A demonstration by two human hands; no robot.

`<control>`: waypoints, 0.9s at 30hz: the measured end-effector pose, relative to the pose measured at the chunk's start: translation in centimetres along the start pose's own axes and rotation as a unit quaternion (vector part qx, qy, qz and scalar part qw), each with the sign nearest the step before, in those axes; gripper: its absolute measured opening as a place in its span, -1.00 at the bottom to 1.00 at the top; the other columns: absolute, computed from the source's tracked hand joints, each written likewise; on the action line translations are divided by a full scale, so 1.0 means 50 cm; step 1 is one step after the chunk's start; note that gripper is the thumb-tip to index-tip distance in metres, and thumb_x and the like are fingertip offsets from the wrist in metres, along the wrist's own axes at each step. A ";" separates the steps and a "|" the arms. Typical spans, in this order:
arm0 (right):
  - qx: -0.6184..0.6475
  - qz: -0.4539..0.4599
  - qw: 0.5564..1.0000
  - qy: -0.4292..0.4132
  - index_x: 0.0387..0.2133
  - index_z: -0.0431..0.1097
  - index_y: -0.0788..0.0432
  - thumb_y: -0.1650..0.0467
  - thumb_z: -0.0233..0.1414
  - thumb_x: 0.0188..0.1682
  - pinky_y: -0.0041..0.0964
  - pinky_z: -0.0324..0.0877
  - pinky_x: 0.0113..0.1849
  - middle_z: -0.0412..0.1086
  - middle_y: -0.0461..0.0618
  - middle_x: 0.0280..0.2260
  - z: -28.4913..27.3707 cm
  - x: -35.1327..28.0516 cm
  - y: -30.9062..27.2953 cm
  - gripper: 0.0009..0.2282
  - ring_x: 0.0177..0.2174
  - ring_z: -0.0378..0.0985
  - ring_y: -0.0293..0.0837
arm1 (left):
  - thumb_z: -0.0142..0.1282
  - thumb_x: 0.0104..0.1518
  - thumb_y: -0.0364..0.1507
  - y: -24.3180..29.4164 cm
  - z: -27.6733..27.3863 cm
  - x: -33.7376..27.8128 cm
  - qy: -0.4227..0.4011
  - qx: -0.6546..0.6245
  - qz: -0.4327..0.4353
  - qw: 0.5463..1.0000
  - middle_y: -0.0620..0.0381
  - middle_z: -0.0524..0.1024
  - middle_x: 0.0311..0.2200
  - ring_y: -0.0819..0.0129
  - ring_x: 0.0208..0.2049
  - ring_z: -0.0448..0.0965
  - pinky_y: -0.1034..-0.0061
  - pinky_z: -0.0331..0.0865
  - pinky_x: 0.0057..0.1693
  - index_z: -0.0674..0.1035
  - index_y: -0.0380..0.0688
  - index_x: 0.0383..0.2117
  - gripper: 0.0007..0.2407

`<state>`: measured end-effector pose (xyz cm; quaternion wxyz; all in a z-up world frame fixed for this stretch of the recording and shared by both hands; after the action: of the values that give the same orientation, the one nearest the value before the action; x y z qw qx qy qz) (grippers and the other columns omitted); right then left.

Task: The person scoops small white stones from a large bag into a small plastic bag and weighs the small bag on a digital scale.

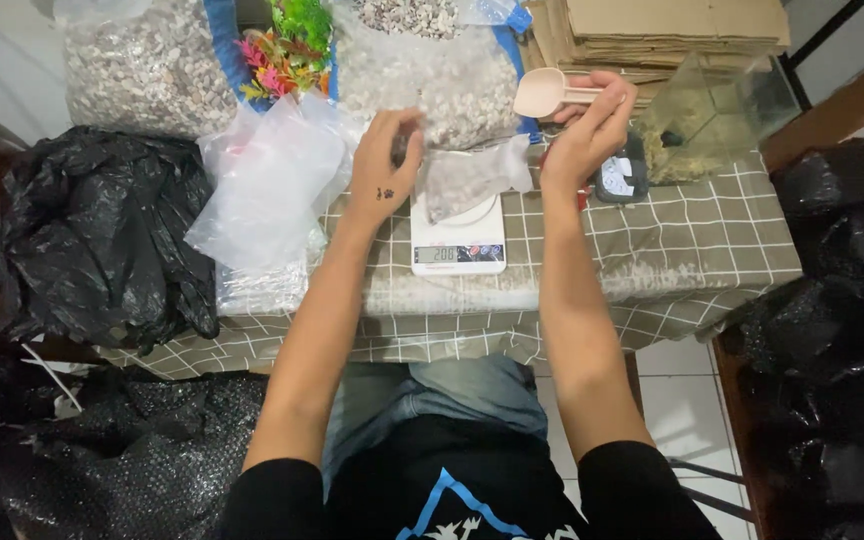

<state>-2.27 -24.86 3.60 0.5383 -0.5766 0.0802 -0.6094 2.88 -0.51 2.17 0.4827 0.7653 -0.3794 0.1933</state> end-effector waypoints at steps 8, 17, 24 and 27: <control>0.059 0.055 0.997 0.010 -0.34 0.31 0.19 0.16 -0.25 0.14 -0.41 0.27 -0.58 0.48 0.05 -0.50 -0.010 0.012 0.047 -0.64 -0.69 0.40 -0.20 | -0.09 0.34 -0.50 0.022 0.009 -0.007 0.016 0.044 0.043 0.998 0.15 0.49 -0.23 0.27 -0.31 0.51 0.37 0.23 -0.09 0.55 -0.11 -0.12 -0.86; 0.105 0.087 0.991 0.010 -0.29 0.33 0.21 0.13 -0.23 0.12 -0.38 0.30 -0.56 0.48 0.06 -0.46 -0.025 0.016 0.093 -0.62 -0.69 0.38 -0.21 | -0.20 0.37 -0.45 0.024 0.013 -0.012 -0.007 0.027 0.051 0.998 0.11 0.57 -0.19 0.17 -0.16 0.56 0.30 0.31 -0.01 0.58 -0.16 -0.10 -0.77; 0.126 0.108 0.986 0.016 -0.30 0.33 0.23 0.09 -0.20 0.09 -0.36 0.31 -0.56 0.48 0.07 -0.50 -0.022 0.013 0.083 -0.59 -0.69 0.38 -0.20 | -0.23 0.36 -0.49 0.013 0.017 -0.016 -0.001 0.029 0.060 0.998 0.09 0.57 -0.21 0.16 -0.22 0.50 0.32 0.26 -0.06 0.56 -0.18 -0.07 -0.77; 0.106 0.093 0.990 0.029 -0.32 0.35 0.19 0.15 -0.24 0.12 -0.41 0.29 -0.58 0.53 0.10 -0.51 -0.032 0.021 0.078 -0.64 -0.68 0.39 -0.22 | -0.27 0.39 -0.45 0.016 0.011 -0.016 0.000 0.038 0.045 0.998 0.08 0.55 -0.17 0.17 -0.14 0.52 0.32 0.28 -0.02 0.54 -0.15 -0.03 -0.75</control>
<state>-1.08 -28.05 0.94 0.6484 -0.4883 0.0840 -0.5780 1.70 -0.87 1.88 0.4439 0.7654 -0.4057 0.2293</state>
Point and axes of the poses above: each hand's wrist, its own x-axis towards the middle knuckle, its own z-axis out of the palm, y = z × x, the point moved 3 cm from there along x, towards the middle knuckle
